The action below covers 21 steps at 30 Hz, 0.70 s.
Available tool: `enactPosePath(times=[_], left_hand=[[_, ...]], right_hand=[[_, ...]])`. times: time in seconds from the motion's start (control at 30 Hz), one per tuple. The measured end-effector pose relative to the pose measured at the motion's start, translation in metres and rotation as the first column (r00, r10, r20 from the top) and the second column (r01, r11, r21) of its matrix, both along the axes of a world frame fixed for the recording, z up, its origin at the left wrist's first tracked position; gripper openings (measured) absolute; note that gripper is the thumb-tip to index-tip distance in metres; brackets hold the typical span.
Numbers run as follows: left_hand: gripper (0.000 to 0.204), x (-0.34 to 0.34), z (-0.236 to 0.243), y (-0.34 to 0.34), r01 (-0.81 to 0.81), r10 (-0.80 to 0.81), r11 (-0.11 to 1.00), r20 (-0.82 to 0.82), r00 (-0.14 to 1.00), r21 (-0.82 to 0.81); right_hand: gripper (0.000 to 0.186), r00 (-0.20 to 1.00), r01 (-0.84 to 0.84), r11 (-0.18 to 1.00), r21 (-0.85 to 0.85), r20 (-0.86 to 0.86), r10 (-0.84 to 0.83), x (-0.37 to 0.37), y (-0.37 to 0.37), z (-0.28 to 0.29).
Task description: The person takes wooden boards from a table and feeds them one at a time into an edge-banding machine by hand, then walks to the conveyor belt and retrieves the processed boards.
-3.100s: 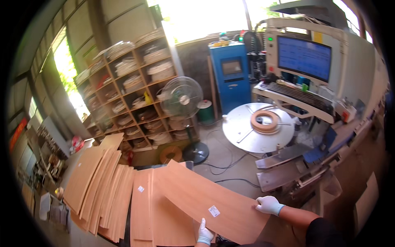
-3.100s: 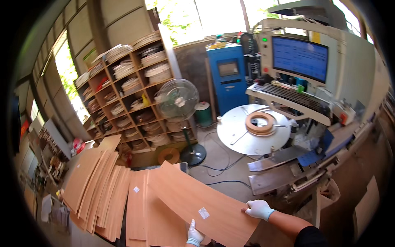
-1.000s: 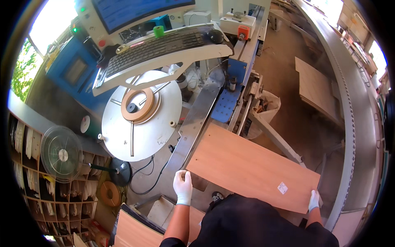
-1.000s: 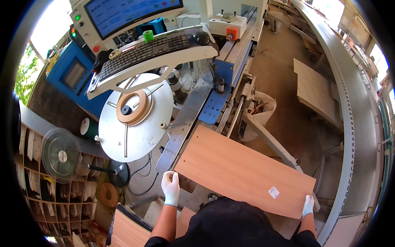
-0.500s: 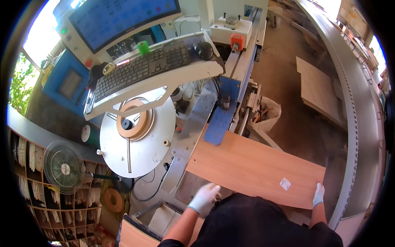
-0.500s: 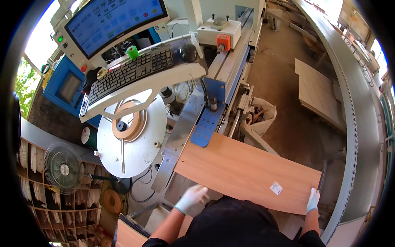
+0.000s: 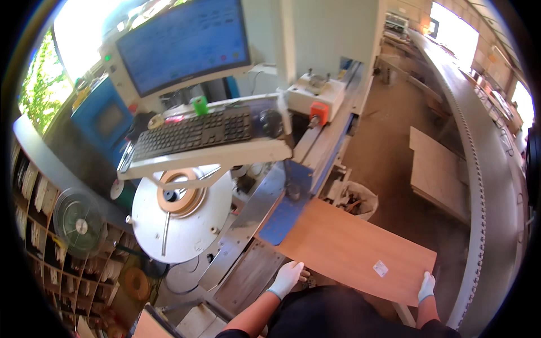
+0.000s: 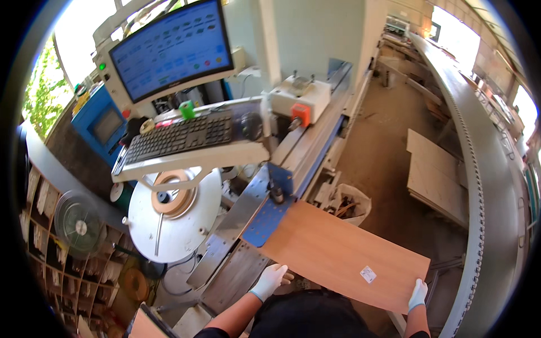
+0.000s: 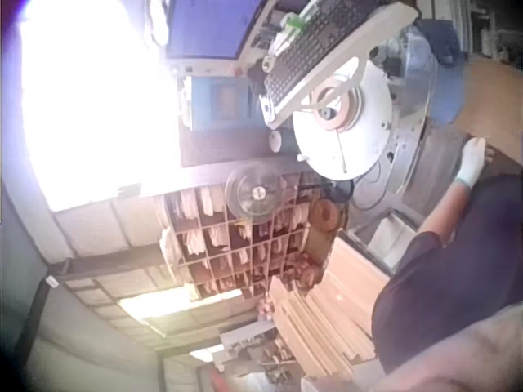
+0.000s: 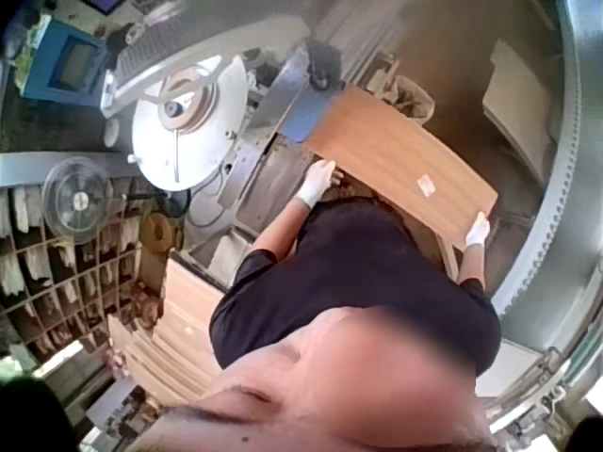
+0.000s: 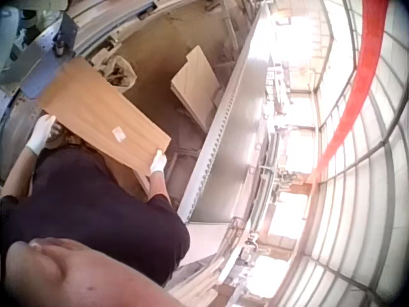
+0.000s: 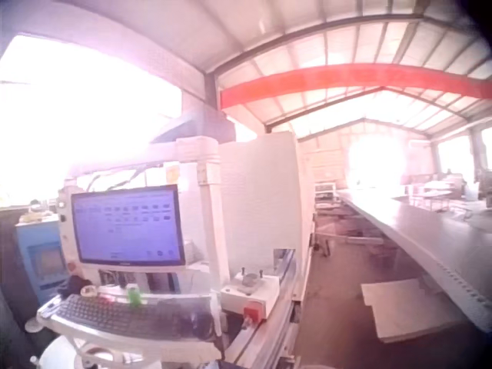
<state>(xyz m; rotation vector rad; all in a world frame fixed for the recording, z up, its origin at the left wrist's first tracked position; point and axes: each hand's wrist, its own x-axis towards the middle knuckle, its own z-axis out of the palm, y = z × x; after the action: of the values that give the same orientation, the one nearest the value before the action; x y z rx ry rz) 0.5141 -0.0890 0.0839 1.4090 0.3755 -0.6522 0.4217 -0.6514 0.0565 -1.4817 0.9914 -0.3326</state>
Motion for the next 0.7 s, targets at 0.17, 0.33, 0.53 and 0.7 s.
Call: enactPosePath(times=[0.17,0.33,0.53,0.7], left_hand=[[0.036,0.012,-0.007,-0.037,-0.303,0.306,0.945,0.007,0.952,-0.122],[0.041,0.002,-0.028,-0.032,-0.138,0.132,0.982,-0.047,0.99,-0.132],[0.032,-0.057,-0.078,-0.006,0.136,-0.13,0.99,-0.184,0.974,0.022],[0.037,-0.131,-0.093,0.0,0.268,-0.282,0.935,0.028,0.959,0.23]], right_hand=[[0.028,0.999,-0.038,0.981,-0.192,-0.026,0.034,0.04,0.001,0.016],[0.038,0.976,-0.089,0.778,-0.622,-0.211,-0.057,0.092,0.021,0.047],[0.061,0.878,-0.458,0.311,-0.833,-0.479,0.009,0.109,0.093,0.064],[0.063,0.802,-0.49,0.141,-0.86,-0.38,0.461,0.15,0.176,0.059]])
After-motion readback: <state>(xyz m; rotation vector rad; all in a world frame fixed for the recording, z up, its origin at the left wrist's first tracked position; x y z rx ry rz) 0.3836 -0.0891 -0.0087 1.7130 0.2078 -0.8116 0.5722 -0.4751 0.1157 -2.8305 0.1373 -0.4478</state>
